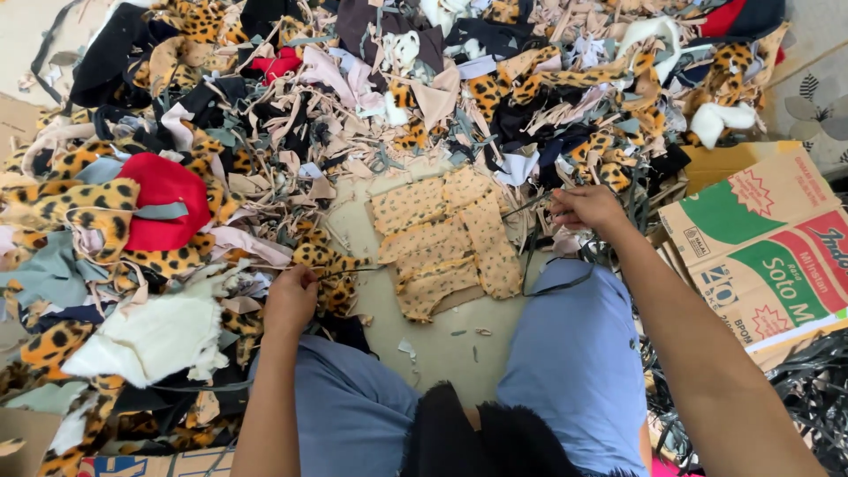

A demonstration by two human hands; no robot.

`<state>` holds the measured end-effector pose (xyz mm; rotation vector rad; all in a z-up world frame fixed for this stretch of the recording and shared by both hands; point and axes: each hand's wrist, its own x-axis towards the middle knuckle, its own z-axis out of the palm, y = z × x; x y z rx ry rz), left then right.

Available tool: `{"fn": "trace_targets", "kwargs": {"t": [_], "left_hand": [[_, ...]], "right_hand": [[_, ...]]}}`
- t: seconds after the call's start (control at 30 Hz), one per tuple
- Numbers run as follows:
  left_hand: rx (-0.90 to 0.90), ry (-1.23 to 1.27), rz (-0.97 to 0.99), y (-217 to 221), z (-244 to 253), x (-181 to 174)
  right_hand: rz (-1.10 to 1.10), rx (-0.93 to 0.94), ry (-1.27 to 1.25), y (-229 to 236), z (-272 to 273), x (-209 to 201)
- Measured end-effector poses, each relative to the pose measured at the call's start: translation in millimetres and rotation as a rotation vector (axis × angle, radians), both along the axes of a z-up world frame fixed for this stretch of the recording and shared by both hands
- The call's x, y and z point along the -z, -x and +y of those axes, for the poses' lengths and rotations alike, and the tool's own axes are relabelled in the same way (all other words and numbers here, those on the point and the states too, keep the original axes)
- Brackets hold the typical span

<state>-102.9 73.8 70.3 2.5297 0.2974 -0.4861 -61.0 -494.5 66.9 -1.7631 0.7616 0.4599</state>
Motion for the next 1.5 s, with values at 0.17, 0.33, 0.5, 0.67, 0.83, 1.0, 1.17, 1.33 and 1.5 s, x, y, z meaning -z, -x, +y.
{"fn": "trace_targets", "kwargs": {"t": [0.17,0.33,0.5,0.67,0.83,1.0,1.17,1.33,1.5], "left_hand": [[0.024,-0.018,0.044,1,6,-3],[0.014,0.037,0.181,3,23,-45],[-0.005,-0.094,0.127,4,50,-74],[0.112,-0.349,-0.323,10,26,-10],[0.127,-0.066,-0.540,25,-67,-31],[-0.614,0.706,0.144,23,-103,50],[-0.979,0.860,0.129,11,-120,72],[-1.054,0.773,0.076,0,-126,71],[-0.914,0.628,0.017,-3,-124,62]], "right_hand": [[0.029,0.093,-0.144,4,-3,9],[0.044,0.178,-0.451,-2,-32,-28],[-0.279,0.224,0.066,2,-72,-23],[-0.470,-0.305,1.352,15,-17,-14],[-0.430,-0.446,0.799,35,88,-14],[0.013,-0.047,0.345,24,90,92],[-0.078,0.193,0.163,15,106,52],[-0.094,0.184,0.206,7,94,68],[-0.070,0.151,0.285,8,85,72]]}}
